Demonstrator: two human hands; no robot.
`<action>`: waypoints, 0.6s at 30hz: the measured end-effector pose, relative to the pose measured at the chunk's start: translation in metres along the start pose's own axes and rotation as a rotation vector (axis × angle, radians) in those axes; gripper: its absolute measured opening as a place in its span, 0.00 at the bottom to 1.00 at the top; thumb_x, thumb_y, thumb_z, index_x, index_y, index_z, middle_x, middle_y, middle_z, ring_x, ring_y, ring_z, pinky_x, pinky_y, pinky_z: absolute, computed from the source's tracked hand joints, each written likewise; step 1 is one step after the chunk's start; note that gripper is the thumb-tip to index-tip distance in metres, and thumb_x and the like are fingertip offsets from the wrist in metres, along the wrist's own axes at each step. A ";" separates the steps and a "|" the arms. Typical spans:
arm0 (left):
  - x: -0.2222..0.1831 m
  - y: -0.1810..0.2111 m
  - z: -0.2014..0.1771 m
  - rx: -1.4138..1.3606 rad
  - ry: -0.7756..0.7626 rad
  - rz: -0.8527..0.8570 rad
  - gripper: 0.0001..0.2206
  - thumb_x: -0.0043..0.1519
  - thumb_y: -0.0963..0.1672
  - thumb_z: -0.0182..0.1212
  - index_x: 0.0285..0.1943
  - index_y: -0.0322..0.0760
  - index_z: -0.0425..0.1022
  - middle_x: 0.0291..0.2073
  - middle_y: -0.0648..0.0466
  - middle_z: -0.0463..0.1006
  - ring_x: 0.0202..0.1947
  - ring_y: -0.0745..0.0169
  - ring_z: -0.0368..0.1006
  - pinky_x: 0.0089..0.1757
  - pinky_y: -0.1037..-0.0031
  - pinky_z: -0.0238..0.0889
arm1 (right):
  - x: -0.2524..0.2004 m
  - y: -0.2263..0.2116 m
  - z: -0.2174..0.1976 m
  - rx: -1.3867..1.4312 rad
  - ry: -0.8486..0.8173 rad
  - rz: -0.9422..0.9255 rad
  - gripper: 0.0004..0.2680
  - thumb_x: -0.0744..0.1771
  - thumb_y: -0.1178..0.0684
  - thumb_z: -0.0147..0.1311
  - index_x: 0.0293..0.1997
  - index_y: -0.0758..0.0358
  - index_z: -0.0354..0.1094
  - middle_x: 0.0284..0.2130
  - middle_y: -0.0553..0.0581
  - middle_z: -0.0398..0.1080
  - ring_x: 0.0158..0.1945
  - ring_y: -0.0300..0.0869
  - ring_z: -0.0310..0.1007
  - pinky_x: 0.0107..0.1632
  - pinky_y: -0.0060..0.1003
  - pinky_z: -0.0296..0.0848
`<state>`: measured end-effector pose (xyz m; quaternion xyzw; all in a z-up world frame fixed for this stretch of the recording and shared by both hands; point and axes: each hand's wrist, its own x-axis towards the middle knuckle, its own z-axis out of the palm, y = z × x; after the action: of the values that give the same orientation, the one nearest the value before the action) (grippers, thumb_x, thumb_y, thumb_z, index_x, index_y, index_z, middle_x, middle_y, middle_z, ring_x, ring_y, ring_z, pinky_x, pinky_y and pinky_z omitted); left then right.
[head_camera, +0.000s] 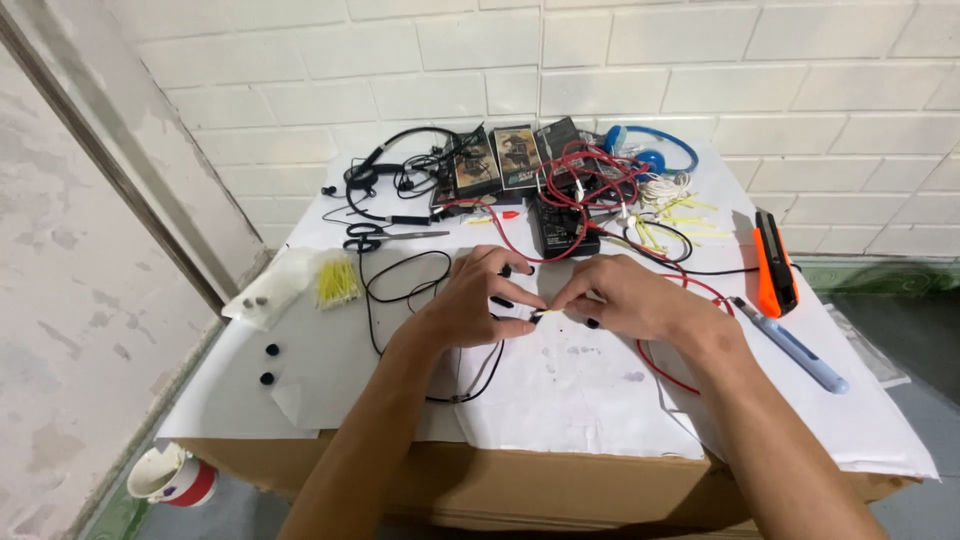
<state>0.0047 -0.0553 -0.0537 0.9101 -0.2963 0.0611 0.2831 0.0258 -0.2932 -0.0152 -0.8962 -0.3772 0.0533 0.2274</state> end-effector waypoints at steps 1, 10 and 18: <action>0.000 -0.003 0.001 0.006 0.013 0.004 0.15 0.52 0.49 0.73 0.48 0.51 0.85 0.57 0.51 0.70 0.67 0.44 0.56 0.65 0.45 0.40 | 0.001 0.003 0.000 -0.002 0.004 -0.005 0.07 0.65 0.53 0.56 0.43 0.52 0.82 0.33 0.60 0.78 0.37 0.55 0.75 0.45 0.50 0.75; -0.001 -0.006 0.001 0.063 0.077 0.038 0.13 0.50 0.51 0.77 0.42 0.53 0.86 0.53 0.51 0.71 0.64 0.46 0.60 0.63 0.49 0.48 | -0.002 -0.001 0.001 -0.007 -0.041 -0.009 0.08 0.66 0.52 0.56 0.43 0.50 0.83 0.33 0.58 0.78 0.40 0.53 0.76 0.47 0.48 0.74; -0.005 -0.009 -0.001 0.064 0.153 0.107 0.13 0.48 0.52 0.77 0.40 0.53 0.86 0.51 0.55 0.72 0.61 0.49 0.65 0.59 0.56 0.57 | 0.001 -0.006 0.002 -0.035 -0.035 0.009 0.08 0.66 0.52 0.56 0.42 0.51 0.83 0.34 0.58 0.79 0.41 0.52 0.76 0.48 0.47 0.75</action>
<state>0.0056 -0.0463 -0.0581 0.8943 -0.3199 0.1548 0.2721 0.0221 -0.2874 -0.0144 -0.9006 -0.3781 0.0634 0.2049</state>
